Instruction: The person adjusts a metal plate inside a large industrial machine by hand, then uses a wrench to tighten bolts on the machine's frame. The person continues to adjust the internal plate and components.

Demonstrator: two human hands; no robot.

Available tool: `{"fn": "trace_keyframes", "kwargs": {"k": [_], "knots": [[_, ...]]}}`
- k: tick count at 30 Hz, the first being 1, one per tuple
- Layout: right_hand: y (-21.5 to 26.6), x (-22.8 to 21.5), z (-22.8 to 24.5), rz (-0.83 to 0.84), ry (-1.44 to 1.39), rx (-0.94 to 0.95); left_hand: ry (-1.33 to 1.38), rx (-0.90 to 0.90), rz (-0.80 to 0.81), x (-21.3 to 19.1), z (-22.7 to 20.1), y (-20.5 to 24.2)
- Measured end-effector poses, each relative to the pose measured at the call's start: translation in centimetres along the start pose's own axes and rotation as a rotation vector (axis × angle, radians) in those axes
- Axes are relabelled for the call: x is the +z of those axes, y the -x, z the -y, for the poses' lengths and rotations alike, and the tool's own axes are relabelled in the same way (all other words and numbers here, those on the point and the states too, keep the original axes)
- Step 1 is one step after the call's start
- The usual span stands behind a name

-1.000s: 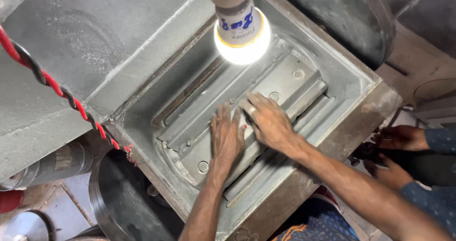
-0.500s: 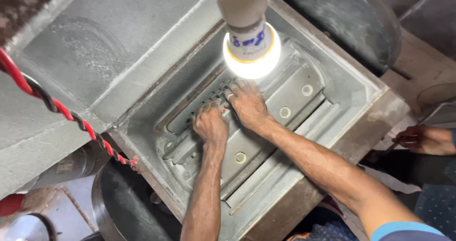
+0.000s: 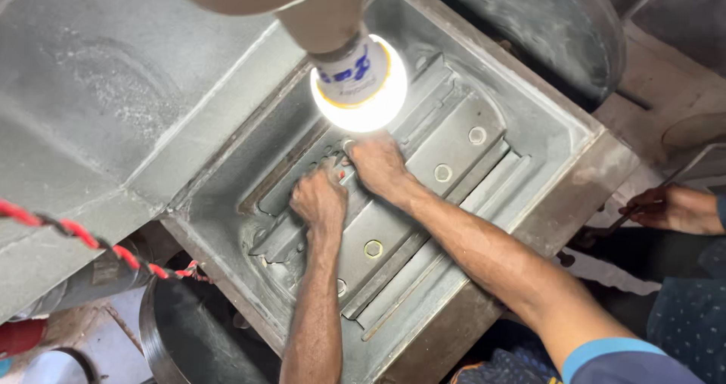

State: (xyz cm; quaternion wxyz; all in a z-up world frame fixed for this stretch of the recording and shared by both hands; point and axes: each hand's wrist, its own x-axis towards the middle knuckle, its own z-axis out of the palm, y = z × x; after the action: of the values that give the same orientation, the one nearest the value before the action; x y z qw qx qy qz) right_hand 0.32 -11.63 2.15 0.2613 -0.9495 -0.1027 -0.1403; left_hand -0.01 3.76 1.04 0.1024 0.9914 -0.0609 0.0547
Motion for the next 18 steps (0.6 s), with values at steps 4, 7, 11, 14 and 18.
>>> {"fn": "trace_keyframes", "kwargs": {"k": [4,7,11,14,18], "knots": [[-0.20,0.54,-0.35,0.023,-0.057,0.045,0.012,-0.024,-0.007,0.13,0.17,0.14],[-0.22,0.78,-0.49,-0.031,-0.129,0.028,-0.054,-0.066,0.062,0.15,0.38,-0.18],[-0.04,0.88,-0.65,-0.133,-0.125,-0.026,-0.012,-0.069,0.050,0.38,0.31,-0.34],[-0.34,1.00,-0.49,-0.095,-0.094,0.005,-0.049,-0.122,0.117,0.36,0.32,-0.63],[-0.55,1.17,-0.41,-0.144,-0.085,0.000,0.034,-0.117,0.091,0.25,0.25,-0.61]]}}
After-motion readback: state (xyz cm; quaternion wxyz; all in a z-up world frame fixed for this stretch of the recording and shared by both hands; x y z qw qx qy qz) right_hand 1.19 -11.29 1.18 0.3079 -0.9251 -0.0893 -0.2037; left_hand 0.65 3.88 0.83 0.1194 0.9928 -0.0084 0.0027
